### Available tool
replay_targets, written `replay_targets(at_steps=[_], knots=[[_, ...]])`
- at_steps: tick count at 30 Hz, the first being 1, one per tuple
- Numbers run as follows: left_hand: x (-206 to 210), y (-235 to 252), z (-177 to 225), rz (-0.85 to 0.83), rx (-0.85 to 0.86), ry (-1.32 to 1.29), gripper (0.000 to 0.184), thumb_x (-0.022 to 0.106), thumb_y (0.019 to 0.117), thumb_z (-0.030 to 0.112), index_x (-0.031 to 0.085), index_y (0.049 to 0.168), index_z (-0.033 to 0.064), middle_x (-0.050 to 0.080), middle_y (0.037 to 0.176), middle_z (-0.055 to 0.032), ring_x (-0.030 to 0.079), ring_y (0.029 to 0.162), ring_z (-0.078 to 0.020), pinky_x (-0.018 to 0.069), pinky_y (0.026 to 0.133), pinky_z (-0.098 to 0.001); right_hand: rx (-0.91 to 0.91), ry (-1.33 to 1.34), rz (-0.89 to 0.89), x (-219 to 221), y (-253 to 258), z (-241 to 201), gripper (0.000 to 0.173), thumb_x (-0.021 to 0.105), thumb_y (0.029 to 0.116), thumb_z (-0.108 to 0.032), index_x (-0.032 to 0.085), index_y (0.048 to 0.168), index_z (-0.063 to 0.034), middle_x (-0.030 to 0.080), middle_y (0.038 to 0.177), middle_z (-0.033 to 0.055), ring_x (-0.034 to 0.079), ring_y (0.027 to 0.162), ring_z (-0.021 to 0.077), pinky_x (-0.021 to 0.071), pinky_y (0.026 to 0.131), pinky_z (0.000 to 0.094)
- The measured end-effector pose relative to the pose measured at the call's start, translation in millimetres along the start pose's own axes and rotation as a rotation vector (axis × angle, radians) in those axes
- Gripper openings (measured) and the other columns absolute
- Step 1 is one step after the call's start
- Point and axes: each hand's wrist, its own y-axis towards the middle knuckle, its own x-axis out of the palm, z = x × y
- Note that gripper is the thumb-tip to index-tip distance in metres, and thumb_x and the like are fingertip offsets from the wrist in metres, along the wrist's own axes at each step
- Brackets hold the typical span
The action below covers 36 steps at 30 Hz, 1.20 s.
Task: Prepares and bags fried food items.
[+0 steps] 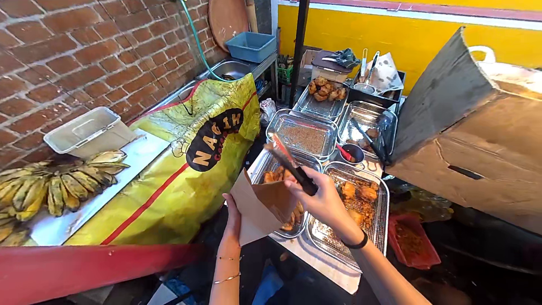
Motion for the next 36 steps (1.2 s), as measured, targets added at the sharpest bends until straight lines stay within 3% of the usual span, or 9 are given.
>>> replay_targets(at_steps=[3,5,10,17,22,27,29,32,36], knots=[[-21.8,3.6,-7.2,0.095,0.148,0.086,0.071,0.004,0.1053,0.058,0.033,0.148,0.009,0.062,0.127,0.0008,0.061,0.112,-0.0001,0.0547,0.095,-0.0239,0.233,0.192,-0.172,-18.6,-3.5,30.7,0.046,0.058,0.1015,-0.048,0.056,0.138,-0.021,0.053,0.072,-0.0026,0.045,0.051,0.0063,0.0408,0.047,0.0238],[-40.8,-1.7,-7.7,0.149,0.168,0.135,0.079,0.004,0.1027,0.063,0.023,0.154,0.0055,0.055,0.139,-0.0038,0.057,0.122,-0.0024,0.0515,0.102,-0.0256,0.347,0.115,-0.242,-23.0,-17.9,71.3,0.047,0.047,0.1069,-0.047,0.051,0.147,-0.0214,0.051,0.07,0.0003,0.044,0.05,0.0101,0.0421,0.047,0.0286],[-64.1,-13.6,-5.5,0.374,0.106,0.189,0.075,-0.004,0.1051,0.057,0.023,0.16,0.0123,0.039,0.158,-0.008,0.043,0.14,-0.0109,0.0411,0.113,-0.0346,0.701,-0.432,-0.444,6.7,-71.7,148.1,0.058,0.054,0.1021,-0.053,0.054,0.146,-0.016,0.071,0.111,0.0181,0.069,0.1,0.0346,0.0523,0.093,0.056],[-75.7,-12.0,-7.2,0.388,0.087,0.175,0.07,0.002,0.1074,0.055,0.025,0.16,0.0146,0.037,0.16,-0.0052,0.039,0.144,-0.0114,0.0375,0.116,-0.0354,0.77,-0.713,-0.51,55.8,-66.3,146.5,0.053,0.049,0.1048,-0.045,0.053,0.151,-0.0192,0.066,0.131,0.0173,0.065,0.118,0.0354,0.0515,0.097,0.0559],[-76.9,-5.4,-6.6,0.363,0.067,0.116,0.072,0.002,0.1061,0.058,0.025,0.159,0.0149,0.039,0.159,-0.0051,0.041,0.142,-0.0108,0.0403,0.114,-0.0355,0.761,-0.803,-0.555,62.5,-73.1,145.0,0.049,0.044,0.1069,-0.044,0.056,0.147,-0.0177,0.067,0.127,0.0191,0.066,0.116,0.0375,0.0523,0.094,0.0569],[-96.6,0.9,-17.9,0.339,0.024,0.054,0.073,0.003,0.1047,0.062,0.032,0.156,0.0187,0.049,0.152,-0.0036,0.05,0.135,-0.0123,0.0467,0.109,-0.0383,0.665,-0.534,-0.425,56.8,-84.0,195.5,0.046,0.047,0.1072,-0.04,0.06,0.146,-0.0195,0.073,0.118,0.0137,0.07,0.109,0.0304,0.0516,0.1,0.0531],[-110.1,5.1,-24.0,0.331,0.034,0.038,0.073,0.006,0.105,0.062,0.034,0.156,0.0189,0.051,0.151,-0.004,0.051,0.134,-0.0128,0.0475,0.108,-0.0386,0.642,-0.301,-0.372,36.1,-87.5,210.4,0.043,0.051,0.1068,-0.037,0.063,0.142,-0.0154,0.075,0.106,0.0097,0.07,0.091,0.0197,0.0558,0.088,0.0416],[-103.4,5.2,-13.9,0.328,0.036,0.064,0.074,0.002,0.1038,0.063,0.031,0.157,0.0197,0.048,0.153,-0.0017,0.049,0.136,-0.0093,0.0458,0.11,-0.0354,0.718,0.135,-0.273,3.5,-90.9,210.7,0.039,0.055,0.1057,-0.029,0.064,0.138,-0.0079,0.058,0.072,-0.0026,0.044,0.05,0.0043,0.04,0.046,0.0232],[-99.4,16.2,-13.5,0.292,0.033,0.031,0.073,0.001,0.1047,0.06,0.031,0.155,0.0159,0.053,0.146,-0.0012,0.054,0.128,-0.0051,0.05,0.104,-0.0293,0.816,0.404,-0.34,-50.9,-72.5,172.8,0.039,0.049,0.1078,-0.029,0.059,0.142,-0.0144,0.052,0.071,-0.007,0.035,0.046,-0.0001,0.0319,0.041,0.0174]])
